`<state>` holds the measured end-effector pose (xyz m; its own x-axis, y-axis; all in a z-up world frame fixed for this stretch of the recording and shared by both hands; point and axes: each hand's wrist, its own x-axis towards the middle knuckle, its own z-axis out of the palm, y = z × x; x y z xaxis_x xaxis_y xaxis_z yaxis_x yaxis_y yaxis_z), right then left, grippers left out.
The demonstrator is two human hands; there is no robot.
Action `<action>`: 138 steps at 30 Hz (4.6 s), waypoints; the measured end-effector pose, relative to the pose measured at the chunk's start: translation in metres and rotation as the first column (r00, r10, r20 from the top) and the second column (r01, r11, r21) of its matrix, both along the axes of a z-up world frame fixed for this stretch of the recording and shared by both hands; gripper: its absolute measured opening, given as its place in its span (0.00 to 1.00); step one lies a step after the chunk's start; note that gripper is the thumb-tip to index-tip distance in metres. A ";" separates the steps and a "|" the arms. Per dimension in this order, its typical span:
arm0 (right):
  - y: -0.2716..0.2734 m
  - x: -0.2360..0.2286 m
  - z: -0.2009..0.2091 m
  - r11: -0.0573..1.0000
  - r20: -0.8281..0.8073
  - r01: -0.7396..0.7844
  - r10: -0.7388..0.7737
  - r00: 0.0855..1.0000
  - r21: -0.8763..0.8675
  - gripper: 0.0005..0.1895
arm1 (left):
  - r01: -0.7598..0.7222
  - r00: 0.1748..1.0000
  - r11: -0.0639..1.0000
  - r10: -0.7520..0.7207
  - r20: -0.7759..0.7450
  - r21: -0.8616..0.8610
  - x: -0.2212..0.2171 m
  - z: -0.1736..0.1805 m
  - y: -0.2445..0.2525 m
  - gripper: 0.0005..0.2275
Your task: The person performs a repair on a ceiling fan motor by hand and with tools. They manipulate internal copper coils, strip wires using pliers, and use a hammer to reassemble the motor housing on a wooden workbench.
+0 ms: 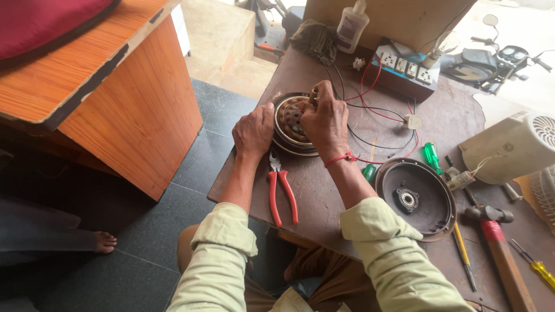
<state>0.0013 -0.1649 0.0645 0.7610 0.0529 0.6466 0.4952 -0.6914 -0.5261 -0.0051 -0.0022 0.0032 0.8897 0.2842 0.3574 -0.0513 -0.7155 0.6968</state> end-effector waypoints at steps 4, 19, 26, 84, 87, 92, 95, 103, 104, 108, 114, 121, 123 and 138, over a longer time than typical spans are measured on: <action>-0.011 -0.003 0.017 0.991 -0.130 -0.018 0.001 0.991 -0.130 0.22 | 0.002 1.000 1.000 -0.002 0.029 0.004 -0.003 -0.001 -0.001 0.28; -0.026 0.015 0.017 0.856 -0.136 -0.429 0.480 0.867 0.287 0.10 | -0.036 0.988 0.988 0.059 0.144 -0.152 0.004 -0.010 0.004 0.27; -0.021 -0.008 0.043 0.990 -0.095 0.037 -0.050 0.994 -0.134 0.24 | -0.078 0.958 0.988 0.111 0.264 -0.131 0.005 -0.013 0.004 0.24; -0.033 -0.016 0.047 0.988 -0.186 0.016 -0.045 0.981 -0.155 0.20 | 0.017 0.990 1.000 -0.013 0.140 -0.024 0.003 -0.008 0.000 0.17; -0.036 -0.006 0.044 0.925 -0.176 -0.370 0.379 0.908 0.088 0.19 | 0.001 0.992 1.000 0.000 0.127 -0.011 -0.002 -0.009 0.006 0.17; -0.048 0.016 0.035 0.848 -0.302 -0.485 0.529 0.793 0.212 0.10 | 0.025 0.992 0.999 -0.022 0.128 -0.022 0.001 -0.007 0.002 0.17; -0.038 0.011 0.028 0.897 -0.198 -0.412 0.438 0.877 0.157 0.07 | 0.024 0.994 1.000 -0.024 0.106 0.001 0.002 -0.011 0.006 0.18; -0.029 -0.020 0.036 0.986 0.082 0.024 -0.010 0.997 -0.166 0.18 | 0.021 0.963 0.998 -0.037 0.267 0.063 0.002 -0.019 0.006 0.16; -0.031 -0.027 0.039 0.991 0.118 0.021 -0.005 0.993 -0.136 0.16 | 0.006 0.963 0.998 -0.022 0.268 0.058 0.003 -0.019 0.008 0.16; -0.028 -0.086 0.036 0.988 -0.037 -0.100 0.096 0.995 -0.117 0.04 | 0.046 0.996 0.999 -0.045 0.074 -0.012 0.009 -0.020 0.011 0.17; 0.004 -0.165 -0.016 0.925 -0.083 -0.252 0.238 0.968 -0.285 0.15 | 0.103 0.928 0.987 -0.140 0.345 0.124 0.012 -0.025 0.016 0.15; -0.007 -0.176 -0.020 0.905 -0.198 -0.183 0.113 0.974 -0.384 0.11 | 0.133 0.936 0.985 -0.161 0.311 0.110 0.006 -0.024 0.020 0.14; -0.020 -0.183 -0.016 0.905 -0.288 -0.205 0.098 0.953 -0.372 0.13 | 0.121 0.938 0.984 -0.158 0.307 0.134 0.006 -0.024 0.019 0.14; -0.153 -0.233 0.019 0.977 -0.044 0.015 -0.024 0.999 -0.212 0.13 | 0.199 0.955 0.942 -0.248 -0.164 -0.269 -0.036 0.032 0.007 0.13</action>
